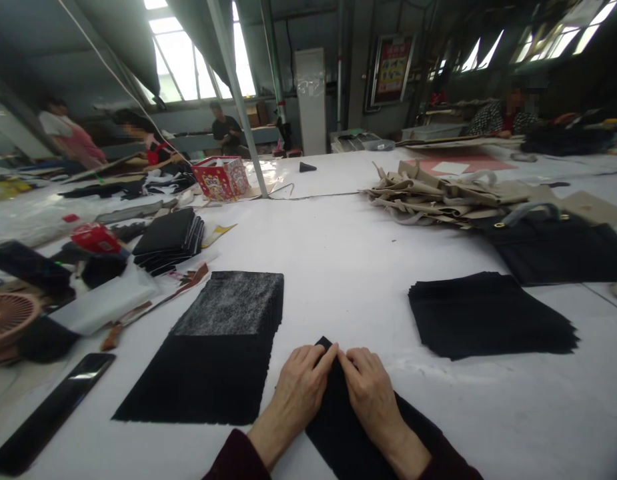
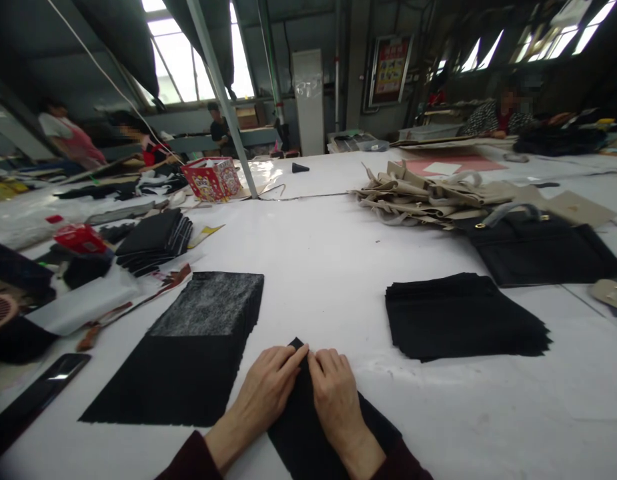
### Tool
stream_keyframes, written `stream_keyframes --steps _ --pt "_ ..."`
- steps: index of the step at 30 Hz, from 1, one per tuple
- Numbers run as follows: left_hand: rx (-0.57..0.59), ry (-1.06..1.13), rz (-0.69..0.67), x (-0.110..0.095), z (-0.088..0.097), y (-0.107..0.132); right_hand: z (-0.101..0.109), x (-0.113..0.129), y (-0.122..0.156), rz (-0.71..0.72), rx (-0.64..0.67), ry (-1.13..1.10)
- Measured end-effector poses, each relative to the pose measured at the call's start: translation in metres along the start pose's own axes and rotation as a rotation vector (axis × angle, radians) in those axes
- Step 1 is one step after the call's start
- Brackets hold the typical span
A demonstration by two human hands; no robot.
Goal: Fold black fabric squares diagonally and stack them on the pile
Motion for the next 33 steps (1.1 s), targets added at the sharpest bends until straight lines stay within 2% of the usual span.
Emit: stream_keyframes --steps 5,20,33 --pt "0.033 -0.026 0.011 0.0034 -0.0008 -0.0011 0.0019 0.0063 0.0007 0.052 0.003 0.053" --pt "0.042 -0.032 0.063 0.0087 -0.008 0.0011 0.0019 0.0074 -0.0016 0.074 0.007 0.033" --pt "0.037 -0.012 0.082 0.0087 -0.005 0.0 0.0023 0.0085 -0.0032 0.078 -0.004 0.055"
Point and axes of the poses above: each hand's wrist, its own y-axis away from the middle knuckle, its own z-axis out of the back of the hand, x = y × z, the point moved 5 cm from there along -y, towards the middle knuckle, and after that the axes turned 14 degrees about -z, right-handed, at the moved point
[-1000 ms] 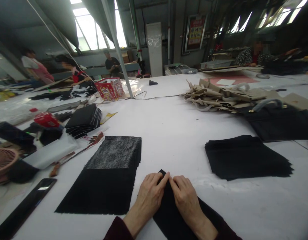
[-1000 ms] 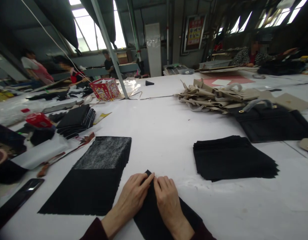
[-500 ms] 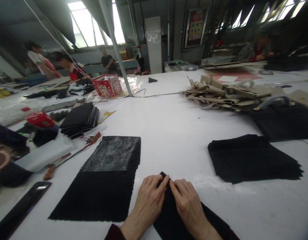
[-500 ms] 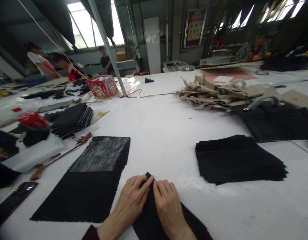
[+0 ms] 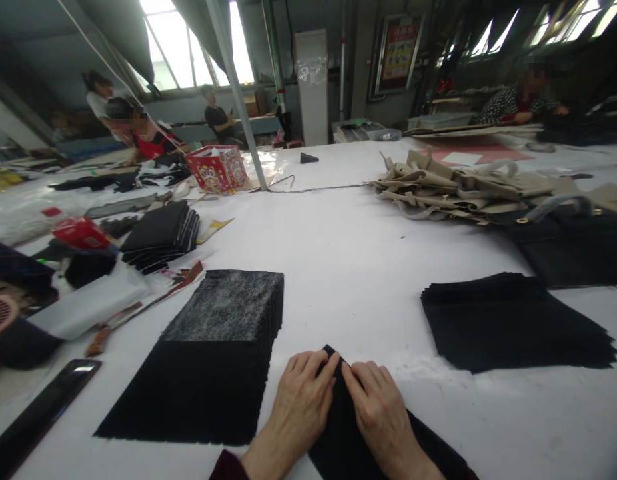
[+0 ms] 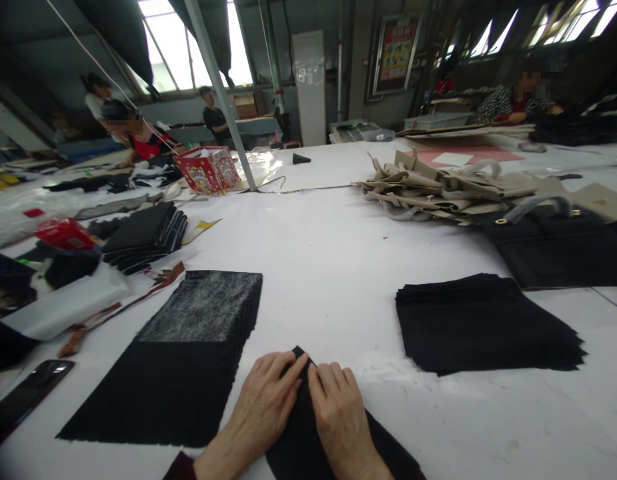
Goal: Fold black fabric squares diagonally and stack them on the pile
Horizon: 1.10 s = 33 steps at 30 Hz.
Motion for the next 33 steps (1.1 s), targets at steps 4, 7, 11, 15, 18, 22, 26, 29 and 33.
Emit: stream_keyframes --steps 4,7,11,15,18,22,26,29,33 --pt "-0.002 -0.008 0.0 0.0 0.0 0.001 0.0 0.0 0.0 0.008 0.0 -0.004" --pt "0.007 -0.01 -0.001 0.001 -0.001 0.001 0.0 0.0 0.0 0.011 0.001 -0.009" --pt "0.015 -0.016 -0.005 0.001 -0.001 0.0 -0.001 0.0 0.0 0.01 0.0 -0.006" --pt "0.008 -0.01 -0.003 0.002 -0.001 -0.001 -0.002 0.0 0.0 0.004 0.008 -0.003" --pt "0.015 0.001 0.006 0.002 -0.002 -0.002 -0.001 0.0 0.0 -0.004 0.007 -0.004" --pt "0.022 0.011 0.017 0.002 -0.001 -0.001 -0.001 0.0 0.0 0.001 0.011 0.002" --pt "0.019 0.014 0.027 0.001 -0.002 -0.001 -0.001 0.0 0.0 -0.009 -0.001 0.0" --pt "0.015 -0.005 0.051 0.005 -0.001 -0.002 -0.003 -0.001 0.001 -0.018 0.013 -0.001" --pt "-0.006 -0.086 0.117 0.02 0.009 -0.003 -0.004 -0.001 0.002 -0.018 0.033 0.007"
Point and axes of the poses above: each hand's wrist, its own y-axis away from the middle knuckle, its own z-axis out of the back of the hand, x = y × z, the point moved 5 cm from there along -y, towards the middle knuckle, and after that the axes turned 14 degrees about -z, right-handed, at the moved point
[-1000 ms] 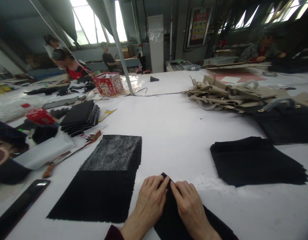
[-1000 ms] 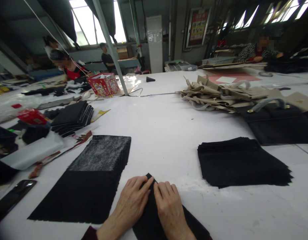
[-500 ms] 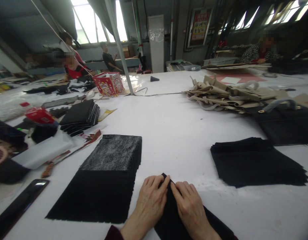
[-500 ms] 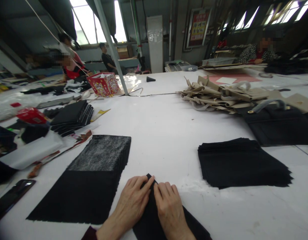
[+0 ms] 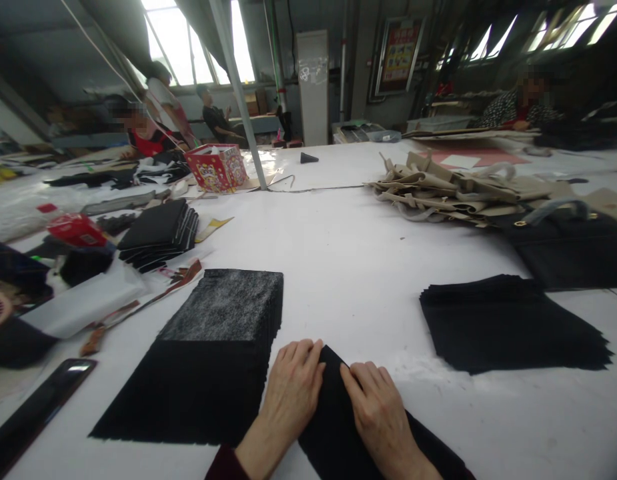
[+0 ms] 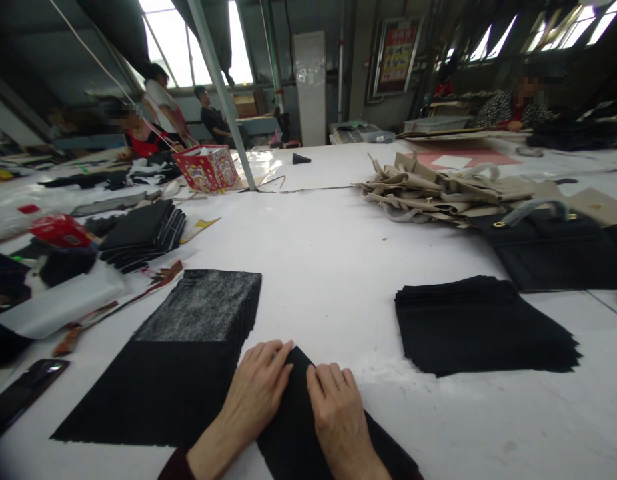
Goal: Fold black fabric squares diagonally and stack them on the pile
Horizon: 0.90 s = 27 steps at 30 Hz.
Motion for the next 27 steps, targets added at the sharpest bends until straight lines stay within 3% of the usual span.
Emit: stream_keyframes --steps 5,8,12,19,27 --pt "-0.07 -0.066 -0.071 0.0 0.013 -0.002 0.001 0.001 -0.001 0.007 -0.005 -0.005" --pt "0.002 -0.043 -0.185 -0.012 0.004 -0.001 0.002 0.001 -0.001 0.002 -0.003 -0.005" --pt "0.076 -0.095 -0.239 -0.016 -0.007 -0.001 0.003 -0.003 -0.001 -0.032 -0.003 -0.024" --pt "0.168 -0.22 -0.359 -0.013 0.001 -0.013 0.001 -0.014 -0.007 -0.125 0.056 -0.104" --pt "0.173 -0.261 -0.393 -0.019 -0.002 -0.014 0.006 -0.024 0.005 -0.081 0.01 -0.095"
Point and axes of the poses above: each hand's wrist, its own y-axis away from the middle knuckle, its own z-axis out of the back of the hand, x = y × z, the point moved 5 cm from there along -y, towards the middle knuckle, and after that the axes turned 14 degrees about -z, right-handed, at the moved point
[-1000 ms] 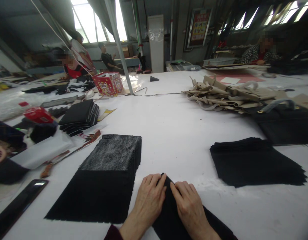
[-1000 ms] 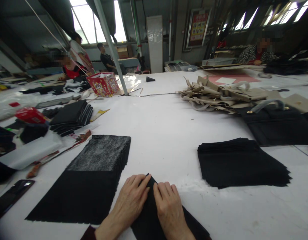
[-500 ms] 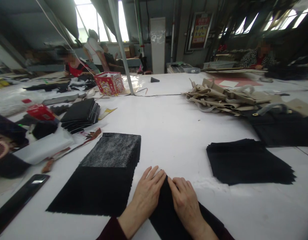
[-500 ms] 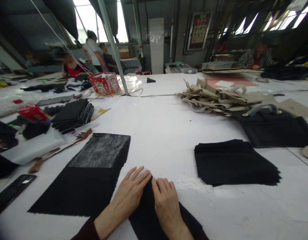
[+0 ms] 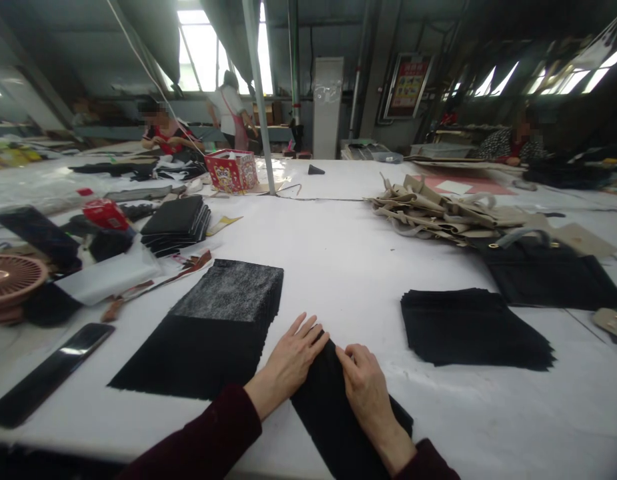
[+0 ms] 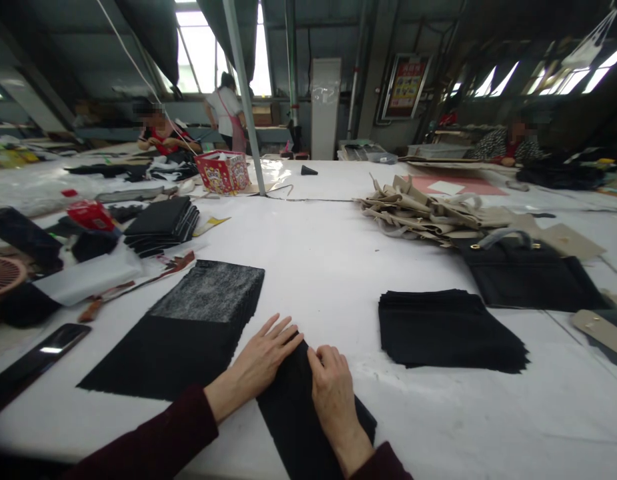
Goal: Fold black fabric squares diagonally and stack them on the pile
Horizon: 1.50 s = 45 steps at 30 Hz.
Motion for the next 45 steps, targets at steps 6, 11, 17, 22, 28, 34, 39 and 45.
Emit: stream_keyframes --steps 6,11,17,22,28,34,39,45 --pt "0.016 -0.03 -0.043 0.011 0.002 -0.009 0.0 -0.002 -0.007 -0.001 -0.005 0.036" --pt "0.025 -0.019 -0.061 0.012 -0.001 -0.013 0.0 -0.006 -0.008 -0.002 -0.014 0.063" --pt "0.015 -0.002 -0.073 0.006 -0.001 -0.013 0.007 -0.01 0.0 -0.015 -0.005 0.087" --pt "0.026 0.022 -0.101 0.003 0.0 -0.015 0.014 -0.012 0.005 -0.02 -0.019 0.11" --pt "0.059 -0.024 -0.113 -0.002 0.001 -0.018 0.022 -0.016 0.012 -0.043 -0.012 0.11" --pt "0.052 -0.02 -0.145 -0.006 0.006 -0.022 0.03 -0.019 0.019 -0.052 0.01 0.119" --pt "0.074 0.003 -0.201 -0.014 0.007 -0.028 0.033 -0.024 0.026 -0.054 0.005 0.125" --pt "0.082 -0.029 -0.196 -0.02 0.005 -0.027 0.039 -0.029 0.035 -0.059 0.021 0.123"
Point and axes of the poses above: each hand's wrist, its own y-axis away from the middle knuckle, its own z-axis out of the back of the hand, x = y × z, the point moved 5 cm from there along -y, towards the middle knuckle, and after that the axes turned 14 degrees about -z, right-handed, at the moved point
